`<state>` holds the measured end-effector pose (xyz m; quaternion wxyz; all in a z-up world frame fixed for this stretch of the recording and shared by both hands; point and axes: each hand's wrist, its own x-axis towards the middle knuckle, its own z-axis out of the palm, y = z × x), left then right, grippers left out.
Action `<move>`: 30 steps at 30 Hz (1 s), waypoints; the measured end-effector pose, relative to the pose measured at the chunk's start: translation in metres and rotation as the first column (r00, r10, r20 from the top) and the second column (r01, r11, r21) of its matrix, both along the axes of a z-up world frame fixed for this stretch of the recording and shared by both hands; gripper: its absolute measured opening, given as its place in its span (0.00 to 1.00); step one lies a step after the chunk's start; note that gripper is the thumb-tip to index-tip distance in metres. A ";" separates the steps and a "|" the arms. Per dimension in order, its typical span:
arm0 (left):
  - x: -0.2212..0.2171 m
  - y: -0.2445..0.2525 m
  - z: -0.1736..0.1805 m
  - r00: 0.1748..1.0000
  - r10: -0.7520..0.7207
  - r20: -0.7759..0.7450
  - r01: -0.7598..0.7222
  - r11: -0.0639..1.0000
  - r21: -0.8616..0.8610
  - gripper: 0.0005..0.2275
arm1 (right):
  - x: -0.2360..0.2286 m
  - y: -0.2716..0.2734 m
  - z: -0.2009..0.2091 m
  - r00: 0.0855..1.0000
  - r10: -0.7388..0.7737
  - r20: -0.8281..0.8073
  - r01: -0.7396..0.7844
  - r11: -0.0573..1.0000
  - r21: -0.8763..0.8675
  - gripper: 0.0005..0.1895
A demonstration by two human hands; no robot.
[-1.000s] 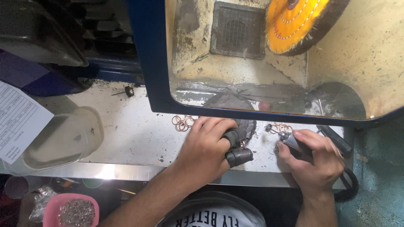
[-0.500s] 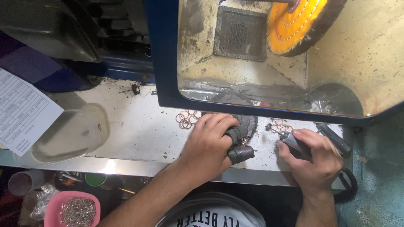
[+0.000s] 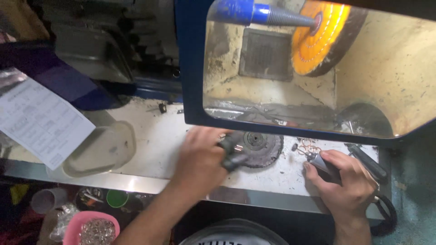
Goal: The person uses a rotary tool to polish small copper-colored metal rings. They hold each ring with a padded holder in the left hand and apply the rotary tool with the right hand, working on the surface of the rings one at a time on a workbench.
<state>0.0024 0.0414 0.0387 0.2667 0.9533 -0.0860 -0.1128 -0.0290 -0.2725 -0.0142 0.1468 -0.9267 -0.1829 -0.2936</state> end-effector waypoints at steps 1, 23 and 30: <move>0.000 0.013 -0.011 1.000 -0.006 0.008 0.006 1.000 0.006 0.24 | 0.001 0.001 0.000 1.000 -0.006 0.008 0.006 1.000 0.006 0.18; -0.037 0.036 -0.037 0.910 0.068 0.410 0.100 0.922 -0.375 0.21 | 0.014 -0.002 0.057 0.579 -0.493 -0.649 0.591 0.802 -0.082 0.25; -0.036 0.037 -0.039 0.845 -0.007 0.535 0.210 0.925 -0.318 0.19 | 0.023 0.017 0.049 0.658 -0.404 -0.635 0.447 0.889 -0.103 0.23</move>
